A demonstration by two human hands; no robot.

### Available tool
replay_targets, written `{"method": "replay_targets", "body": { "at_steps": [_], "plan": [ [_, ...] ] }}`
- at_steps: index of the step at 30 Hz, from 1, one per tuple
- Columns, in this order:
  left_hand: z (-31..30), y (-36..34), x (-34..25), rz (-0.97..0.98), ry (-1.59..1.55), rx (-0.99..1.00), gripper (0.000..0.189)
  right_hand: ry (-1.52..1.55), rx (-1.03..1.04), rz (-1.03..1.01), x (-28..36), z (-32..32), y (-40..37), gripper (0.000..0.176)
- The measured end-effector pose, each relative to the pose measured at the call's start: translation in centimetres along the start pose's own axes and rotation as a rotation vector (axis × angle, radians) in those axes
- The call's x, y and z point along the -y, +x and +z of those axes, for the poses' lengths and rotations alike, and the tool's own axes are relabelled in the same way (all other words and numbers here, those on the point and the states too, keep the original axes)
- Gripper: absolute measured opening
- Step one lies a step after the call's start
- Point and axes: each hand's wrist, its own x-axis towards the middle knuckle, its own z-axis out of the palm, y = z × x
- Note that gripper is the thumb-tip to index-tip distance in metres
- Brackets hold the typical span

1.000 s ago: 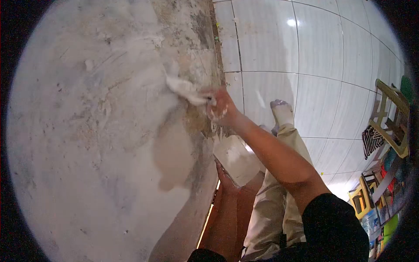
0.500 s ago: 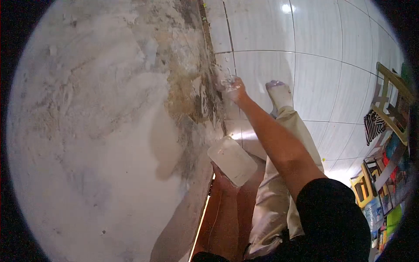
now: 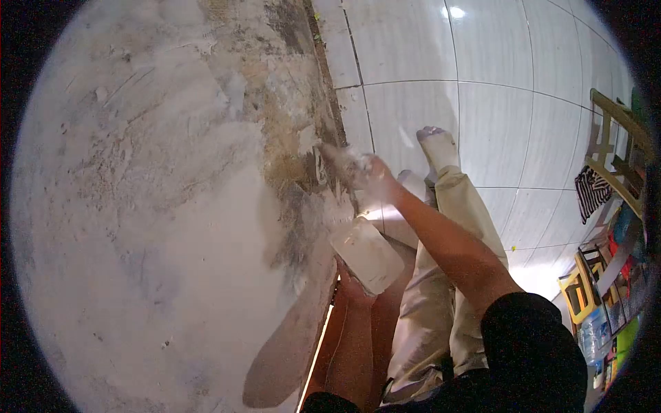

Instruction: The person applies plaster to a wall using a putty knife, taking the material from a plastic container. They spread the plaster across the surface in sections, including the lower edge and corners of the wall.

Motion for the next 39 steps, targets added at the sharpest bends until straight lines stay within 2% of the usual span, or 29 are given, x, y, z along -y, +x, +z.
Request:
{"method": "replay_targets", "body": {
  "at_steps": [1,2,4,5,7,8,9,10,11,12,13,15,16,18,19,21,22,23,24,25,26,28,31,33,34,35,36,37,39],
  "plan": [
    [-2.5,0.7,-0.5,-0.187,-0.21,0.502,0.049,-0.343,-0.073,-0.23,-1.5,-1.1,0.8,0.027],
    [-2.0,0.3,-0.5,-0.188,-0.209,0.496,0.049,-0.338,-0.075,-0.226,-6.8,-3.1,5.0,0.027],
    [0.2,-1.2,-0.5,0.048,0.05,0.056,0.051,-0.019,-0.175,-0.549,-18.4,-5.8,10.2,0.025],
    [0.2,-1.6,-0.6,0.05,0.047,0.044,0.051,-0.015,-0.175,-0.538,-17.8,-5.3,10.2,0.025],
    [-0.2,-2.4,-0.9,0.123,0.238,-0.158,0.065,1.285,0.206,0.003,-14.8,-2.1,10.4,0.026],
    [0.0,-2.4,-0.7,0.121,0.234,-0.167,0.065,0.476,0.093,-0.325,-15.6,-0.8,11.7,0.025],
    [0.5,-2.0,-0.5,0.154,0.242,-0.222,0.054,-0.359,-0.021,-0.597,-16.6,0.3,12.8,0.024],
    [0.6,-1.8,-0.3,0.186,0.249,-0.272,0.044,-0.366,-0.023,-0.595,-12.3,2.7,12.1,0.024],
    [-1.3,-1.9,-0.5,0.181,0.244,-0.268,0.044,-0.188,-0.082,-0.371,-7.7,3.3,10.7,0.024],
    [-4.0,-1.6,-1.1,0.067,-0.025,0.003,0.054,-0.012,-0.139,-0.153,-3.5,4.2,8.2,0.023],
    [-6.5,-1.2,-1.4,-0.047,-0.294,0.279,0.063,-0.023,-0.138,-0.162,1.8,4.1,6.5,0.023],
    [-6.2,-0.6,-1.5,-0.029,-0.313,0.257,0.059,0.834,0.066,0.097,8.8,3.5,3.3,0.024],
    [-6.1,-0.4,-1.6,-0.008,-0.328,0.221,0.055,0.829,0.066,0.101,8.9,3.2,3.5,0.024],
    [-5.4,0.6,-2.1,0.039,-0.355,0.157,0.047,0.25,0.051,-0.27,9.6,2.0,5.3,0.029],
    [-4.9,1.3,-2.4,0.061,-0.366,0.126,0.044,0.246,0.056,-0.271,9.1,1.5,6.1,0.029],
    [-3.8,3.0,-2.8,0.095,-0.383,0.062,0.036,-0.116,-0.378,-0.145,6.1,0.0,7.8,0.027],
    [-3.4,3.7,-2.8,0.109,-0.392,0.03,0.032,-0.118,-0.382,-0.149,4.5,-0.9,8.2,0.027],
    [-1.1,3.8,-2.2,0.105,-0.392,0.034,0.032,-0.55,-0.336,-0.056,2.8,-1.8,8.6,0.031],
    [2.6,3.0,-1.3,0.183,-0.126,-0.045,0.032,-0.976,-0.275,0.048,0.8,-2.3,9.0,0.034],
    [4.4,2.3,-0.8,0.258,0.143,-0.129,0.033,-0.973,-0.272,0.054,-1.7,-2.4,9.4,0.034],
    [3.8,2.2,-1.0,0.259,0.145,-0.135,0.033,-0.873,-0.194,0.066,-4.4,-2.4,10.0,0.032],
    [1.7,2.5,-1.6,0.181,0.325,-0.107,0.07,-0.674,-0.043,0.083,-9.1,-2.2,11.3,0.027],
    [-3.7,5.1,-2.8,0.138,0.102,-0.028,0.057,-0.48,0.097,0.101,-11.3,-0.8,12.0,0.022],
    [-7.1,6.9,-3.5,0.098,-0.13,0.047,0.044,-0.805,-0.03,-0.346,-10.0,3.1,11.0,0.01],
    [-7.9,7.2,-3.7,0.08,-0.246,0.083,0.037,-0.808,-0.027,-0.339,-7.4,4.1,9.4,0.01],
    [-6.3,6.8,-3.6,0.079,-0.254,0.083,0.037,-0.348,-0.018,-0.095,-2.8,5.2,7.4,0.009],
    [-2.7,6.1,-3.3,0.098,0.005,-0.012,0.053,0.109,-0.011,0.14,1.1,6.0,5.9,0.012],
    [0.0,5.7,-3.1,0.119,0.263,-0.105,0.069,0.095,-0.009,0.137,3.8,6.3,4.7,0.012],
    [2.3,6.1,-2.9,0.183,0.314,-0.07,0.067,0.324,-0.045,0.059,7.3,6.7,2.9,0.022]
  ]
}}
